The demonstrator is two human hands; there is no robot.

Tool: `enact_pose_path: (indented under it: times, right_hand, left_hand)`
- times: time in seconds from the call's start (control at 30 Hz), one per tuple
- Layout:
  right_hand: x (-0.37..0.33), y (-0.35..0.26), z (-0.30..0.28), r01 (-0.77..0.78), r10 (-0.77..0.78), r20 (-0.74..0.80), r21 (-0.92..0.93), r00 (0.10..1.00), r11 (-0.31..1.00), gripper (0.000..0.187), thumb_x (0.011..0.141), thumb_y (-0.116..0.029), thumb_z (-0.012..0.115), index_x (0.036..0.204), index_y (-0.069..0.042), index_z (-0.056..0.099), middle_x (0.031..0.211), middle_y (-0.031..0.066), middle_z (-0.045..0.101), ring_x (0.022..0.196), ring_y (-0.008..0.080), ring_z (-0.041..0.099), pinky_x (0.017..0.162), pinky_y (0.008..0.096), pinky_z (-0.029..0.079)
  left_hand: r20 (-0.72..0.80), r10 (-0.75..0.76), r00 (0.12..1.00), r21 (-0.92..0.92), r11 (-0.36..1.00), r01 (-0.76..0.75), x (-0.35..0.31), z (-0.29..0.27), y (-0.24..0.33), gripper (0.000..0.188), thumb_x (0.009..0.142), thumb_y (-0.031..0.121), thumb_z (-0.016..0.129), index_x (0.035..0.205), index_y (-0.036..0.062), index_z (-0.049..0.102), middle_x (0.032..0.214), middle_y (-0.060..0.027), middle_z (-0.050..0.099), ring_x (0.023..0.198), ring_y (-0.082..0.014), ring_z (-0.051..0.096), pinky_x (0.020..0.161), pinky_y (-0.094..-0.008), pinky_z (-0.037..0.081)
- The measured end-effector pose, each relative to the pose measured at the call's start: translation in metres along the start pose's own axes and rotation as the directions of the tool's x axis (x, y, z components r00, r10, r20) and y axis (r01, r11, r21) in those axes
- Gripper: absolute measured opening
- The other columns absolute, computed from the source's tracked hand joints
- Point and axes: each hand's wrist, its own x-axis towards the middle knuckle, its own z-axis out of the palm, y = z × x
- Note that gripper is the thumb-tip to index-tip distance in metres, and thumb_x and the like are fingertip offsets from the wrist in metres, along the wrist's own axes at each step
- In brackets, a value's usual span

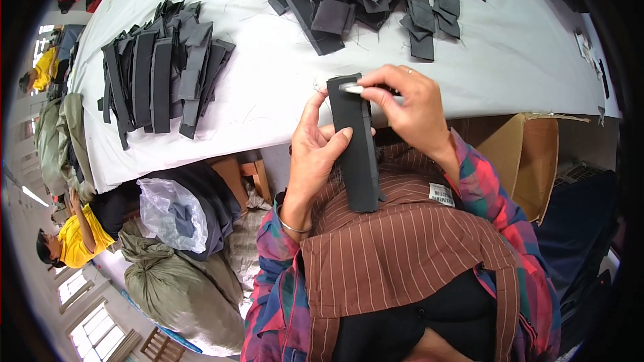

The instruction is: The recorder uses small scissors to trim threads or excess material from small black fabric components at a workspace.

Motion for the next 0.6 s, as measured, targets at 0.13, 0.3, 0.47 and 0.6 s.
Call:
enact_pose_path:
  times: [0.13,0.3,0.47,0.6]
  right_hand:
    - [0.008,0.000,-0.003,-0.147,0.147,0.013,0.170,0.989,0.975,0.023,0.079,-0.020,0.071,0.098,-0.008,0.066,0.087,0.0056,0.066,0.074,0.0228,0.063,0.063,0.0305,0.049]
    - [0.008,-0.004,-0.004,-0.086,0.075,0.093,0.114,0.993,0.990,0.022,0.079,-0.013,0.068,0.100,-0.005,0.066,0.087,0.0063,0.066,0.077,0.0196,0.061,0.070,0.0276,0.047]
    - [0.004,-0.003,0.000,0.045,-0.045,0.010,-0.114,0.999,0.992,0.016,0.077,-0.012,0.069,0.092,-0.008,0.067,0.078,0.0043,0.063,0.069,0.0228,0.058,0.063,0.0330,0.045]
    - [0.005,-0.006,0.004,0.080,-0.082,-0.001,-0.196,0.997,0.977,0.014,0.076,-0.018,0.070,0.087,-0.011,0.066,0.078,0.0005,0.063,0.070,0.0208,0.059,0.063,0.0334,0.046]
  left_hand:
    - [-0.017,-0.030,0.999,0.055,0.998,0.031,-0.001,-0.001,-0.003,0.059,0.089,-0.003,0.053,0.138,-0.0012,0.021,0.096,-0.0280,0.066,0.086,-0.0265,0.069,0.075,-0.0319,0.057]
    - [-0.065,-0.016,0.998,0.082,0.996,0.022,-0.002,0.007,-0.008,0.044,0.090,-0.004,0.051,0.128,-0.0011,0.029,0.097,-0.0266,0.066,0.085,-0.0249,0.069,0.075,-0.0314,0.057]
    - [-0.085,0.037,0.996,0.135,0.991,-0.026,-0.004,0.010,-0.012,0.046,0.089,-0.005,0.052,0.128,-0.0003,0.029,0.097,-0.0242,0.066,0.085,-0.0203,0.068,0.074,-0.0273,0.055]
    - [-0.088,0.044,0.995,0.288,0.958,-0.017,-0.006,0.007,-0.012,0.046,0.089,-0.007,0.051,0.129,0.0014,0.029,0.096,-0.0210,0.067,0.083,-0.0163,0.066,0.072,-0.0248,0.054]
